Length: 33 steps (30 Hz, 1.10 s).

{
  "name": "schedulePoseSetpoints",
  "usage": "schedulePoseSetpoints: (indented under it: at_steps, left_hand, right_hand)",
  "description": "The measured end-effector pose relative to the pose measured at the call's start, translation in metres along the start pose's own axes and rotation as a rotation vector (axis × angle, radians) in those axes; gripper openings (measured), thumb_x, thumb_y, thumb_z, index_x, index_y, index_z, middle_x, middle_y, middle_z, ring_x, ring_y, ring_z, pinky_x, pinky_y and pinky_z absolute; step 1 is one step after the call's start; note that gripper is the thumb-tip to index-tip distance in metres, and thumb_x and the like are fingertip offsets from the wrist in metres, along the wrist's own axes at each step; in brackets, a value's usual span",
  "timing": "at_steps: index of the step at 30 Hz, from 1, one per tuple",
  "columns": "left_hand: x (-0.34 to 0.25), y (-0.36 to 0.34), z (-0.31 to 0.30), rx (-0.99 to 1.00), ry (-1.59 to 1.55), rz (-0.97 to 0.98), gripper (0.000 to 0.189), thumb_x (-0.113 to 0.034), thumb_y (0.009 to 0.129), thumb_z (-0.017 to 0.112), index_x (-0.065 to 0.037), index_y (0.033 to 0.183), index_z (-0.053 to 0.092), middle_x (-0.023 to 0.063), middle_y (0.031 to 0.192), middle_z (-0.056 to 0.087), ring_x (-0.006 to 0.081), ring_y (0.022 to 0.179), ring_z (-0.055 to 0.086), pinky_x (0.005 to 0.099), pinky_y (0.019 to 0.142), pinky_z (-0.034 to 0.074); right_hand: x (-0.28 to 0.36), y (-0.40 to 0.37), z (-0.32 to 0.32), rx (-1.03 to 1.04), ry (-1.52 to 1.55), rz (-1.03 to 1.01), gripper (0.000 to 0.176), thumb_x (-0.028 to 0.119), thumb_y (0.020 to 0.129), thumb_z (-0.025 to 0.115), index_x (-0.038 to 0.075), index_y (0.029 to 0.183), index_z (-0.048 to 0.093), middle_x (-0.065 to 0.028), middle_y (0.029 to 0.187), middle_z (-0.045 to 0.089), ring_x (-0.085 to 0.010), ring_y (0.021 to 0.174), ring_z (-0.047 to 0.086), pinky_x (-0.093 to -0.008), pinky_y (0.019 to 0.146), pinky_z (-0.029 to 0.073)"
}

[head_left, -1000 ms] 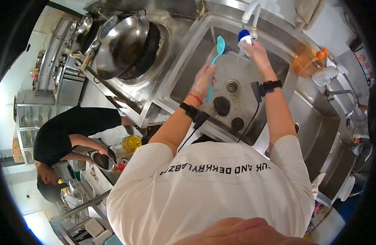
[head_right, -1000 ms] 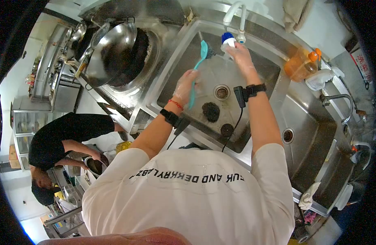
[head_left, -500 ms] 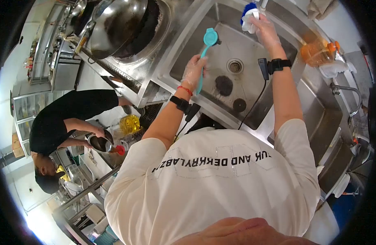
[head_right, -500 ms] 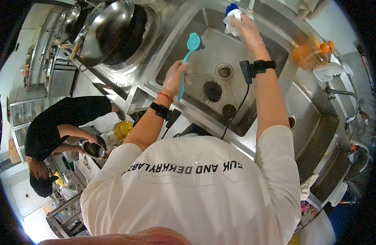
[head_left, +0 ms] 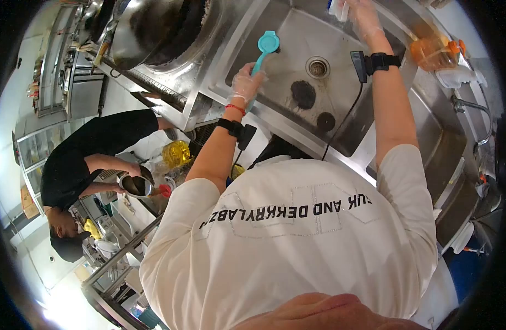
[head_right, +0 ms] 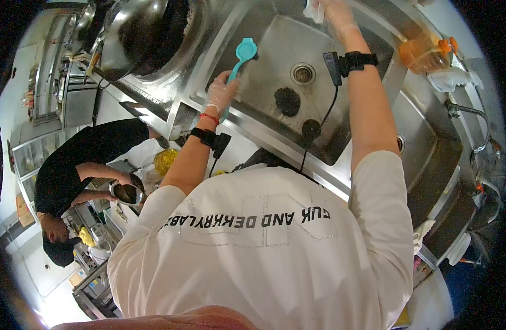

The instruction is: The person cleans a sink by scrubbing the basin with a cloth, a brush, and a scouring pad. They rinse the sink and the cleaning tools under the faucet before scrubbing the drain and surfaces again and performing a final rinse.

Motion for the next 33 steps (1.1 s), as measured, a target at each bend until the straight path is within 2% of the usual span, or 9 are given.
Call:
schedulePoseSetpoints:
  at_steps: [4,7,10,13,16,17,23,29,33]
  left_hand:
    - [0.000,-0.003,-0.006,-0.031,0.189,0.070,0.047,-0.035,0.082,0.061,-0.005,0.117,0.059,0.0162,0.092,0.067,0.0276,0.080,0.065,0.0387,0.072,0.050]
    - [0.015,0.000,-0.004,0.034,-0.004,-0.136,0.046,-0.037,0.083,0.061,-0.005,0.116,0.059,0.0172,0.092,0.066,0.0319,0.085,0.064,0.0410,0.074,0.049]
    - [0.007,0.002,-0.021,-0.077,0.279,-0.004,0.042,-0.035,0.082,0.063,-0.005,0.111,0.062,0.0181,0.090,0.066,0.0313,0.084,0.064,0.0405,0.073,0.049]
    - [0.012,0.013,-0.030,-0.247,0.455,0.240,0.034,-0.031,0.078,0.064,-0.006,0.101,0.065,0.0179,0.086,0.065,0.0359,0.081,0.063,0.0447,0.072,0.050]
    - [0.019,0.026,-0.035,-0.230,0.551,0.217,0.031,-0.034,0.076,0.066,-0.011,0.097,0.068,0.0151,0.106,0.061,0.0349,0.102,0.056,0.0482,0.085,0.044]
    - [0.019,0.030,-0.036,-0.245,0.603,0.234,0.030,-0.034,0.075,0.066,-0.012,0.096,0.069,0.0146,0.111,0.059,0.0347,0.107,0.054,0.0492,0.089,0.042]
    - [0.041,0.053,-0.031,-0.202,0.670,0.247,0.032,-0.036,0.076,0.069,-0.015,0.100,0.070,0.0140,0.130,0.048,0.0349,0.124,0.040,0.0492,0.103,0.032]
    - [0.041,0.058,-0.024,-0.137,0.721,0.340,0.030,-0.038,0.076,0.071,-0.017,0.098,0.071,0.0084,0.133,0.045,0.0335,0.131,0.031,0.0529,0.106,0.026]
    - [0.044,0.069,-0.021,-0.087,0.726,0.412,0.029,-0.038,0.077,0.071,-0.016,0.096,0.071,0.0079,0.133,0.045,0.0356,0.131,0.030,0.0528,0.107,0.025]
  right_hand:
    - [0.000,-0.007,0.009,0.040,-0.112,0.103,0.018,0.013,0.083,0.061,0.003,0.098,0.061,-0.0039,0.081,0.061,-0.0154,0.072,0.058,-0.0288,0.064,0.048]
    - [-0.018,-0.003,0.006,0.017,0.276,0.024,0.021,0.012,0.082,0.063,0.003,0.101,0.060,-0.0045,0.084,0.061,-0.0157,0.073,0.059,-0.0297,0.065,0.049]
    - [-0.046,0.000,0.006,0.173,-0.042,0.072,0.037,0.014,0.082,0.065,0.004,0.115,0.052,-0.0061,0.088,0.061,-0.0175,0.074,0.059,-0.0354,0.070,0.051]
    - [-0.106,-0.009,-0.007,0.112,-0.137,0.185,0.042,0.025,0.089,0.061,0.005,0.125,0.053,-0.0015,0.095,0.062,-0.0110,0.083,0.058,-0.0270,0.074,0.047]
    - [-0.166,-0.040,-0.017,0.075,-0.380,0.436,0.052,0.043,0.085,0.061,0.007,0.123,0.055,-0.0050,0.096,0.064,-0.0146,0.079,0.058,-0.0312,0.070,0.048]
    - [-0.181,-0.056,-0.016,0.026,-0.342,0.514,0.053,0.028,0.083,0.065,0.008,0.129,0.050,-0.0011,0.086,0.059,-0.0093,0.068,0.052,-0.0258,0.055,0.042]
    - [-0.301,-0.103,-0.005,0.593,-1.109,0.616,0.041,0.014,0.085,0.053,0.006,0.125,0.055,-0.0176,0.128,0.055,-0.0377,0.114,0.054,-0.0417,0.095,0.044]
    - [-0.345,-0.126,0.000,0.509,-0.937,0.828,0.038,0.011,0.088,0.048,0.010,0.125,0.056,-0.0158,0.129,0.055,-0.0345,0.118,0.052,-0.0421,0.097,0.043]
    - [-0.342,-0.104,0.016,0.347,-0.840,0.693,0.041,0.012,0.088,0.050,0.010,0.129,0.053,-0.0160,0.130,0.054,-0.0342,0.119,0.051,-0.0419,0.098,0.042]
Point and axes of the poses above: each hand's wrist, its own y-axis towards the middle knuckle, its own z-axis out of the palm, x = y × z, the point moved 7 cm from there along y, towards the middle knuckle
